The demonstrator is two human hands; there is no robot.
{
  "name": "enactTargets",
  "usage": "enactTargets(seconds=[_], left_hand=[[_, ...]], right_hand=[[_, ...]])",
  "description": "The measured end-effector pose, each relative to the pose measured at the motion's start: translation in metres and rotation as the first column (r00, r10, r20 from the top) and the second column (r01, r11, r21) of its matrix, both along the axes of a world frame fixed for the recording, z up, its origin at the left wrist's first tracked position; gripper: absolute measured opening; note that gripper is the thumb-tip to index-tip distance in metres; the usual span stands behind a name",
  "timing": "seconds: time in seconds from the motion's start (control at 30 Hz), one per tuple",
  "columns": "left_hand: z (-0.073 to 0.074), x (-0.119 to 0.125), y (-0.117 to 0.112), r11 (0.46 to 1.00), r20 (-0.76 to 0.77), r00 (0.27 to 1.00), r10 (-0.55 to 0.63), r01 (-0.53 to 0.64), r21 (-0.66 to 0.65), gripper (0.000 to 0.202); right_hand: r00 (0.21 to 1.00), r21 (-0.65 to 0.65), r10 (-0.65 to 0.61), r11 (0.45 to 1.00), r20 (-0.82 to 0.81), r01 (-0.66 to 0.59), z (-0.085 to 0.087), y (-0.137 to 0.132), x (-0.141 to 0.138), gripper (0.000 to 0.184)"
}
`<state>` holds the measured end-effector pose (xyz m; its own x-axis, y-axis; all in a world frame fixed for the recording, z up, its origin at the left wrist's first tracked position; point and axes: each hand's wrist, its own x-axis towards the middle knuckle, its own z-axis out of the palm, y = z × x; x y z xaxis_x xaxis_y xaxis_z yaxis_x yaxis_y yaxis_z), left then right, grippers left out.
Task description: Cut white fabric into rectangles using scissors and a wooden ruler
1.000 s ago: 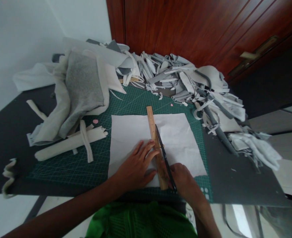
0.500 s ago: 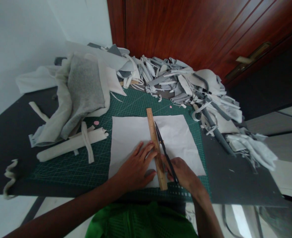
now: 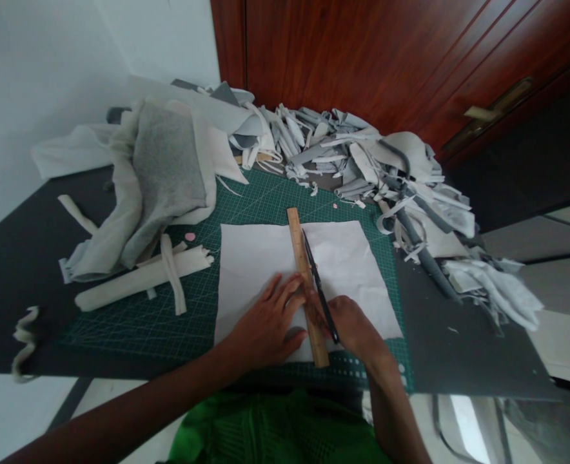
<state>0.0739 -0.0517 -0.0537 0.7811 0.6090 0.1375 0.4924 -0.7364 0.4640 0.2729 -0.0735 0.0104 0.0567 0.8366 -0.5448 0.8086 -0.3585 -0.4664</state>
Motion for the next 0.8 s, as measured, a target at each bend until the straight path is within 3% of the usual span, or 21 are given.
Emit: enactTargets(seconds=[0.1,0.27,0.5,0.8], left_hand=[[0.0,0.0,0.0,1.0,-0.001,1.0,0.001,-0.001,-0.001,0.05],[0.0,0.0,0.0,1.0,-0.019,1.0,-0.002,0.002,0.003,0.048],[-0.001,-0.001,0.001,1.0,0.01,1.0,-0.01,0.01,0.007,0.043],[0.0,0.0,0.001,1.0,0.005,1.0,0.016,-0.016,0.014,0.05]], right_hand=[[0.998,0.007,0.022,1.0,-0.06,-0.022,-0.003,0.0,0.003,0.057],[0.977,-0.066,-0.156,0.987,-0.147,0.148,0.0,0.005,0.0,0.07],[0.951,-0.186,-0.239,0.961,-0.195,0.204,0.011,0.024,0.005,0.065],[0.932,-0.208,-0.25,0.958,-0.263,0.198,-0.003,0.019,0.014,0.068]])
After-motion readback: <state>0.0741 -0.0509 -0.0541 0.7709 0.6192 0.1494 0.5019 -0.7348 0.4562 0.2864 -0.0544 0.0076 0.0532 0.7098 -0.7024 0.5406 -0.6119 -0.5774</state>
